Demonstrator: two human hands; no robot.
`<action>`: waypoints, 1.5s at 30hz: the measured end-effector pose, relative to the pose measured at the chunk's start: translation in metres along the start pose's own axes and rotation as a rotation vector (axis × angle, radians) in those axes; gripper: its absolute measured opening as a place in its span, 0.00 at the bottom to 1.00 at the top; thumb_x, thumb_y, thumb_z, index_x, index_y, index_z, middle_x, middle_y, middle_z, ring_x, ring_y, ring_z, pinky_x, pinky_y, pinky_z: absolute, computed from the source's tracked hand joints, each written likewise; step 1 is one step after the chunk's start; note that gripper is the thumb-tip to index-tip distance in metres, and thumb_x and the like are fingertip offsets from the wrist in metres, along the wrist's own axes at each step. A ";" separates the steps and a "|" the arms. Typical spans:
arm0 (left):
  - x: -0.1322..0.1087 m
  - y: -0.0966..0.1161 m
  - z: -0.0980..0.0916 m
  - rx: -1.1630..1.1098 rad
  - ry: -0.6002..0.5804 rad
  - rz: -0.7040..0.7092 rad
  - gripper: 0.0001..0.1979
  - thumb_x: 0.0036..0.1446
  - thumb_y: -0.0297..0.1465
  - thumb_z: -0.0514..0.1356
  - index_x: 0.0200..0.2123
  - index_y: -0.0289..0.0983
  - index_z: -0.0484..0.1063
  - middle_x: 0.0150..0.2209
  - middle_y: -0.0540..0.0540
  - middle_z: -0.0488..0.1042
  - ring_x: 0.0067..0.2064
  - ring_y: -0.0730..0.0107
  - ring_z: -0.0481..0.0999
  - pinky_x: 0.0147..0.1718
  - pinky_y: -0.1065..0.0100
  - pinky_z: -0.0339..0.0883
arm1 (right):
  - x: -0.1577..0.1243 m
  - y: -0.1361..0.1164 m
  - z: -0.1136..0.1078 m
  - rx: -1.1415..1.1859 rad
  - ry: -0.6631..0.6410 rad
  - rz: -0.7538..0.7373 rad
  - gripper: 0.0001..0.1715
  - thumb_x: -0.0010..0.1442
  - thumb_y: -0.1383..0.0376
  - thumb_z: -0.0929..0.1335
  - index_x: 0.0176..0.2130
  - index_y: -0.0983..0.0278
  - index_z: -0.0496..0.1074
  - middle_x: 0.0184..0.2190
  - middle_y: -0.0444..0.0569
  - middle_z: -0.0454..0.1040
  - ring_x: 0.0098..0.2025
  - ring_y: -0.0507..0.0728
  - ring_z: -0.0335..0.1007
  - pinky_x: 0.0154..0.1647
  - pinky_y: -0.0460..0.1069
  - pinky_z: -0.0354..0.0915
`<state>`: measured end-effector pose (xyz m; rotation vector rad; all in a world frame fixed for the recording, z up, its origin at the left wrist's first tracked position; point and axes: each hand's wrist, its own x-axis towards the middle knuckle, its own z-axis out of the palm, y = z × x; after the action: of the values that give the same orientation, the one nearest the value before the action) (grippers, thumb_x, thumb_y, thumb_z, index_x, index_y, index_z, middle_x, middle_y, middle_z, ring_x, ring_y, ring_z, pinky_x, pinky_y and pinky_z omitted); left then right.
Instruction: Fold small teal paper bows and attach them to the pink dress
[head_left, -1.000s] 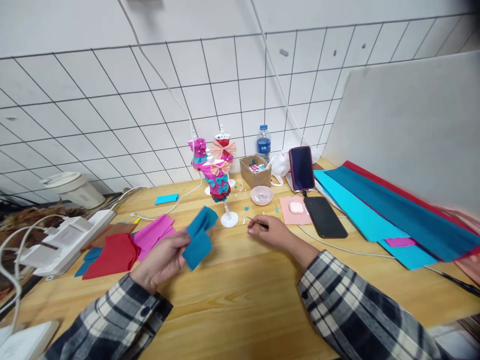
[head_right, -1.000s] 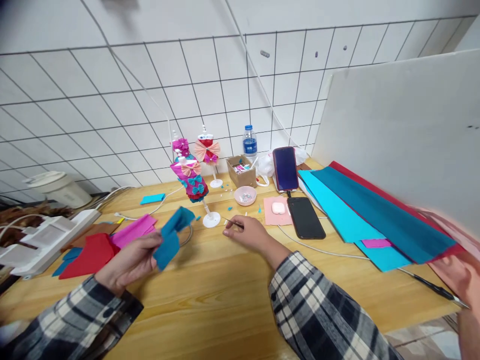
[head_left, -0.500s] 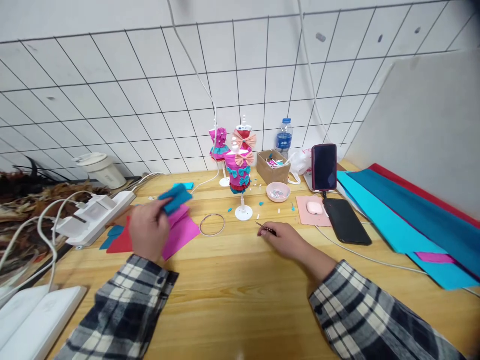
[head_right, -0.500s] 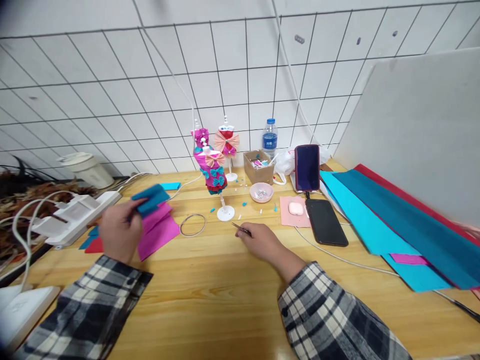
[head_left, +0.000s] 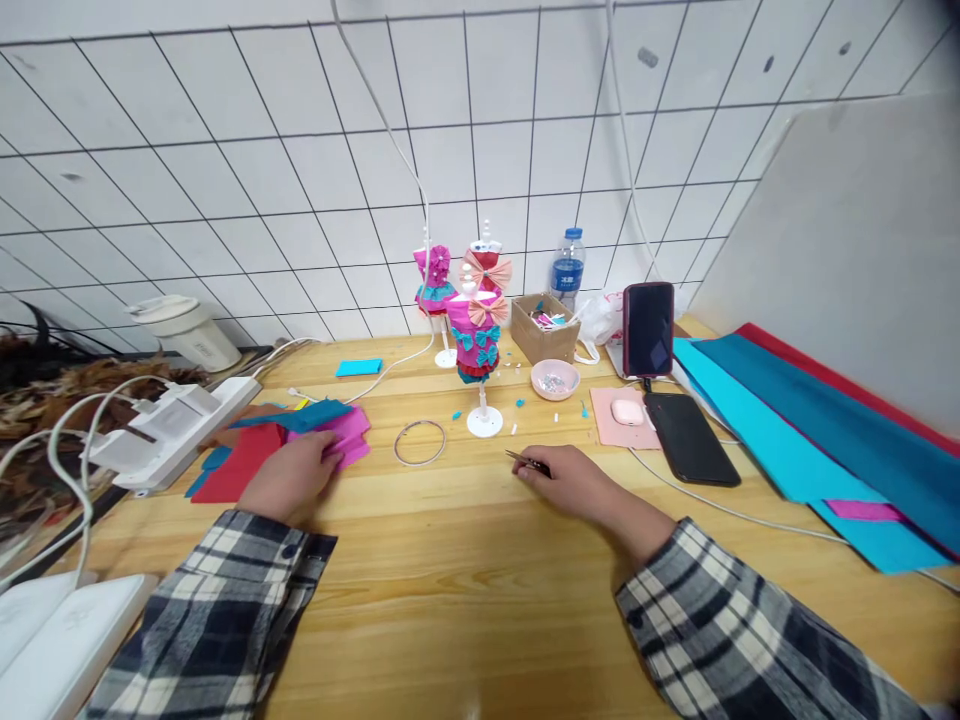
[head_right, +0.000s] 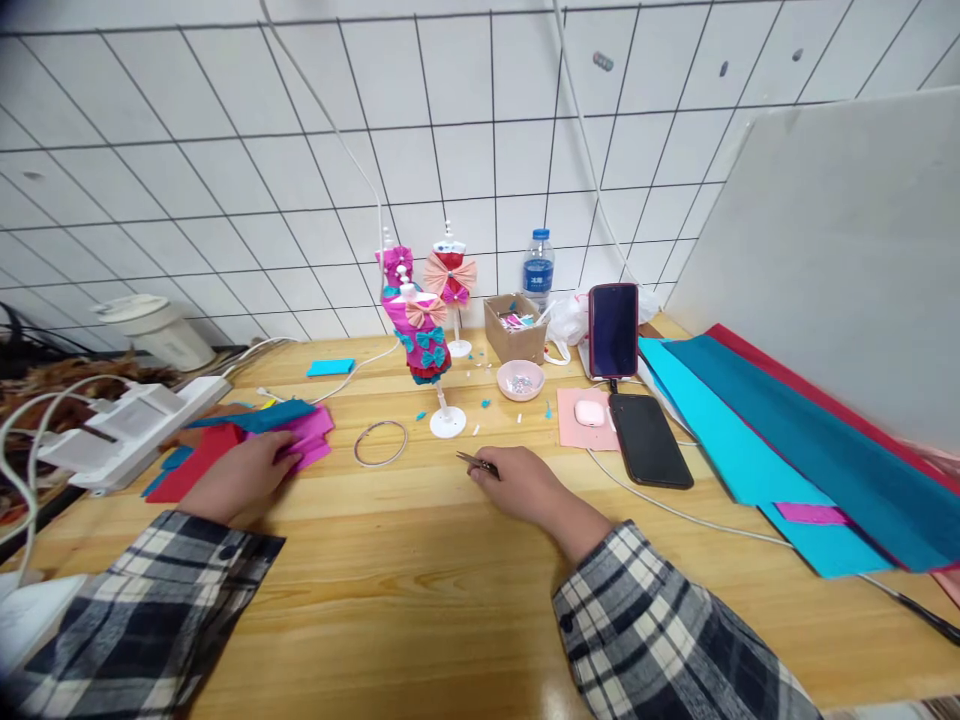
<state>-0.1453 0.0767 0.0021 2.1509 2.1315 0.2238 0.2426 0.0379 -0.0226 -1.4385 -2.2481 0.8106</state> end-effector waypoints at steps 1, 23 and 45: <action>0.000 -0.002 -0.002 -0.045 0.054 -0.051 0.17 0.56 0.40 0.54 0.40 0.33 0.72 0.34 0.40 0.75 0.37 0.52 0.75 0.37 0.58 0.67 | 0.000 -0.001 0.000 -0.005 -0.002 0.000 0.15 0.63 0.58 0.61 0.37 0.61 0.73 0.33 0.47 0.77 0.35 0.55 0.70 0.31 0.46 0.56; -0.067 0.135 0.019 -0.117 -0.170 0.901 0.17 0.58 0.24 0.52 0.47 0.43 0.73 0.49 0.47 0.76 0.52 0.60 0.69 0.55 0.54 0.47 | -0.011 -0.038 0.007 0.028 0.058 0.080 0.54 0.46 0.42 0.71 0.64 0.58 0.54 0.51 0.55 0.74 0.49 0.68 0.71 0.45 0.57 0.64; -0.059 0.126 0.017 -0.369 0.063 0.515 0.13 0.53 0.41 0.62 0.33 0.36 0.73 0.38 0.42 0.74 0.42 0.62 0.72 0.41 0.64 0.66 | 0.000 -0.015 -0.005 0.491 0.073 -0.001 0.12 0.58 0.58 0.66 0.33 0.64 0.71 0.28 0.44 0.71 0.32 0.53 0.66 0.33 0.46 0.59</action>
<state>-0.0185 0.0168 0.0065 2.4220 1.3736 0.6718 0.2349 0.0345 -0.0089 -1.2066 -1.8209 1.1857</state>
